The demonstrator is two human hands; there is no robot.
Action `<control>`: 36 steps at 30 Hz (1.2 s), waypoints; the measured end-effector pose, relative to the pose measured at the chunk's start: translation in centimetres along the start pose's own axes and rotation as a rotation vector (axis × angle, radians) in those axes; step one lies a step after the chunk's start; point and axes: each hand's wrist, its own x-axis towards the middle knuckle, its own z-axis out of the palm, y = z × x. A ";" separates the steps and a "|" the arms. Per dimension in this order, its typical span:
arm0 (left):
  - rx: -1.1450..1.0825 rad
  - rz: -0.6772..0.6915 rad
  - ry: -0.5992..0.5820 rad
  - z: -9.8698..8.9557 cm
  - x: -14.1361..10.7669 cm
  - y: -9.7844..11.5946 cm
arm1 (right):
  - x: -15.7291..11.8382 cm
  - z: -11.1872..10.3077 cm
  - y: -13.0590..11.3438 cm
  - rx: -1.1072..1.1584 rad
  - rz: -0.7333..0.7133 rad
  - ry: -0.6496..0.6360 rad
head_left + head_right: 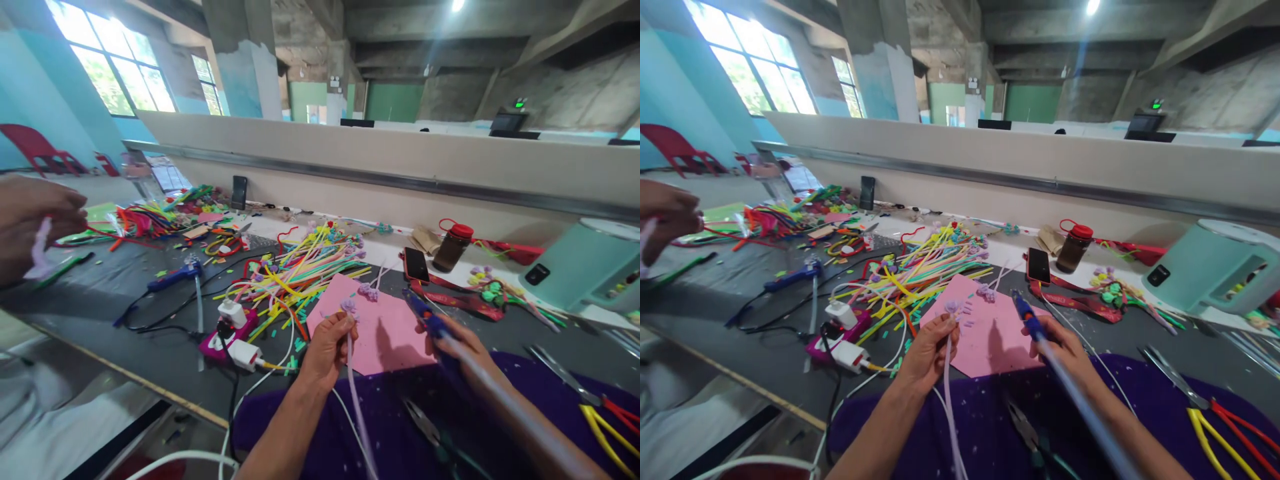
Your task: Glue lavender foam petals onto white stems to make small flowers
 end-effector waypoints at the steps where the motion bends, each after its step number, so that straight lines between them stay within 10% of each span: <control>1: 0.008 -0.009 -0.008 0.0 0.0 -0.1 | -0.3 0.1 -0.3 0.114 0.006 0.010; 10: 0.052 -0.062 -0.027 0.5 -0.3 -0.1 | -3.4 3.9 -2.7 0.166 -0.052 -0.123; 36: 0.049 -0.080 -0.071 0.3 -0.4 -0.9 | -3.3 4.0 -4.3 -0.130 -0.262 -0.075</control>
